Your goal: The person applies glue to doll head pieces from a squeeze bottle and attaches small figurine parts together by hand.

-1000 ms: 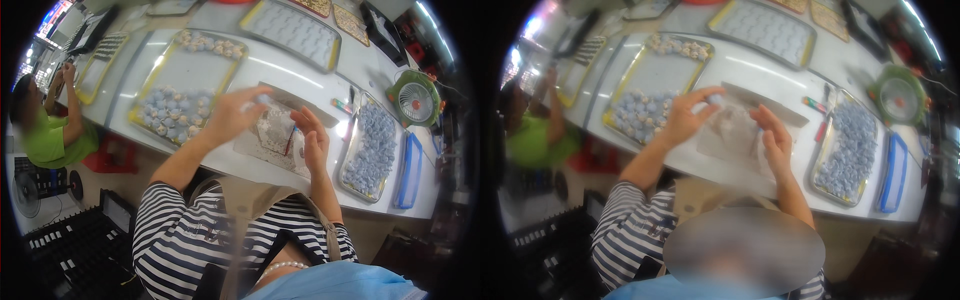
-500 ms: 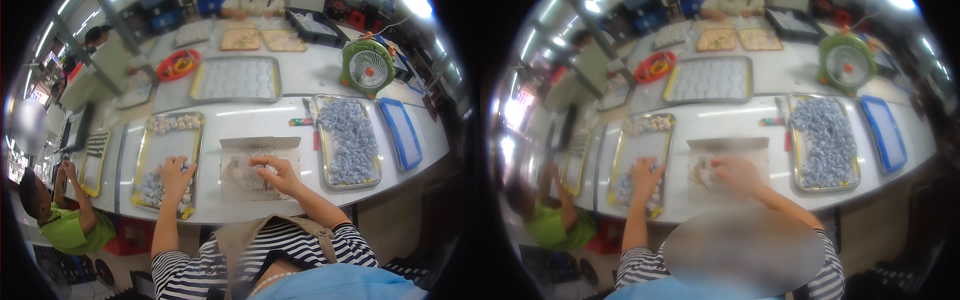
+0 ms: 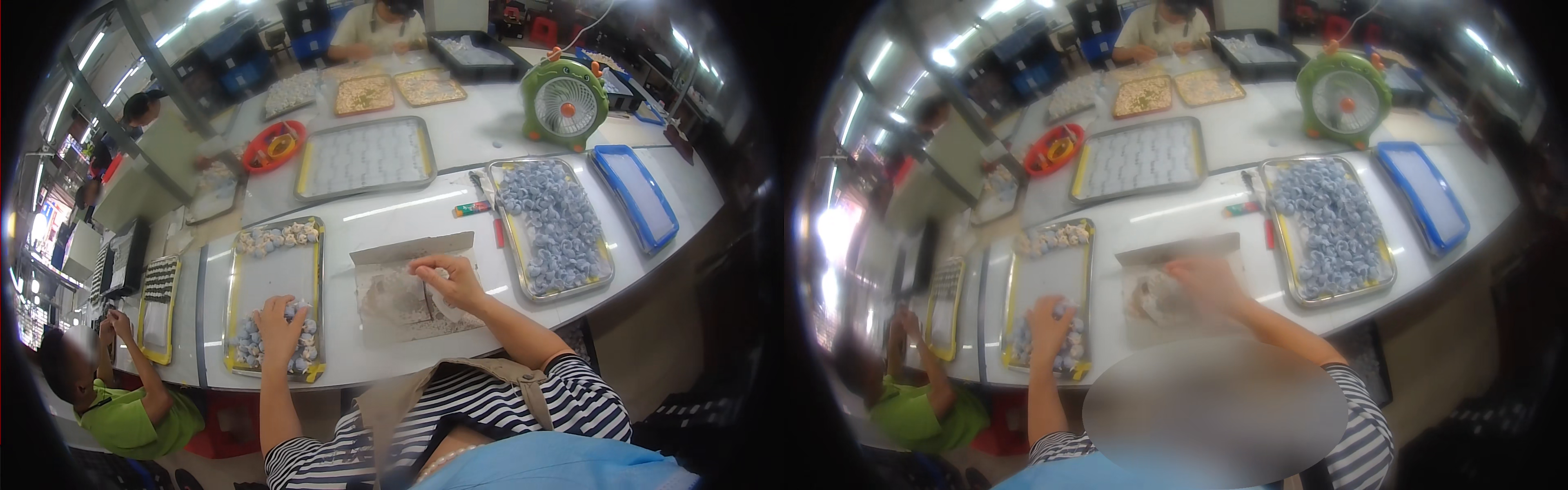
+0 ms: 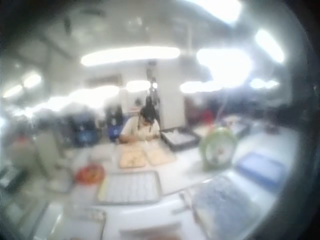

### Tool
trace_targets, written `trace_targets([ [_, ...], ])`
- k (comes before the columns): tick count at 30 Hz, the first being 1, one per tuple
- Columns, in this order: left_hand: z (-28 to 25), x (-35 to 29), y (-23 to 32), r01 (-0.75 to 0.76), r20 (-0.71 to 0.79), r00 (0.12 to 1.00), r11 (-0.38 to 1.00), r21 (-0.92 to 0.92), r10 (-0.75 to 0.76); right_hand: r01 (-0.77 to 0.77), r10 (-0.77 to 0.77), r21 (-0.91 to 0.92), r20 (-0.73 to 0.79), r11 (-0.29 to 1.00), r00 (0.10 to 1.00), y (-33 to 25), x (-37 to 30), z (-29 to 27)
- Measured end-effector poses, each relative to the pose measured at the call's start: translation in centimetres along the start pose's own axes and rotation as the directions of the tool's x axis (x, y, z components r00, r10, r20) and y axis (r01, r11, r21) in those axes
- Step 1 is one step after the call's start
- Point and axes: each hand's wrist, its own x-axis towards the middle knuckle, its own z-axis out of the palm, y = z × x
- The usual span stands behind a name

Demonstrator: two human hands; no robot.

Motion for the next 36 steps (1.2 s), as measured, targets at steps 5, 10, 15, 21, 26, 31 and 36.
trace_targets([
  [5, -2.3, -1.7, -4.4, -0.071, -0.184, 0.982, 0.99, -0.123, 0.047, 0.058, -0.048, 0.03, -0.28, 0.998, 0.959, 0.7, -1.7, 3.1],
  [10, -2.7, -3.1, -9.4, -0.138, -0.394, 0.919, 0.928, -0.346, -0.01, -0.148, 0.112, -0.036, -0.482, 0.988, 0.869, 0.3, -5.7, 8.4],
  [15, -1.4, -3.3, -16.1, -0.318, -0.49, 0.87, 0.817, -0.481, 0.05, -0.203, -0.002, -0.248, -0.639, 0.947, 0.769, 2.8, -8.7, 17.1],
  [21, -0.7, -2.1, -26.3, -0.443, -0.529, 0.843, 0.679, -0.586, 0.093, -0.236, -0.243, -0.604, -0.603, 0.761, 0.76, 5.1, -6.4, 27.4],
  [26, -1.2, -1.9, -30.5, -0.481, -0.519, 0.845, 0.601, -0.638, 0.126, -0.302, -0.2, -0.574, -0.651, 0.761, 0.732, 5.5, -4.7, 31.5],
  [31, -2.1, -1.5, -28.2, -0.486, -0.466, 0.858, 0.631, -0.605, 0.215, -0.304, -0.232, -0.569, -0.681, 0.764, 0.694, 4.4, -4.0, 29.8],
  [36, -2.6, 0.1, -23.9, -0.444, -0.408, 0.887, 0.643, -0.624, 0.216, -0.32, -0.139, -0.488, -0.694, 0.812, 0.706, 2.8, -3.2, 25.9],
])
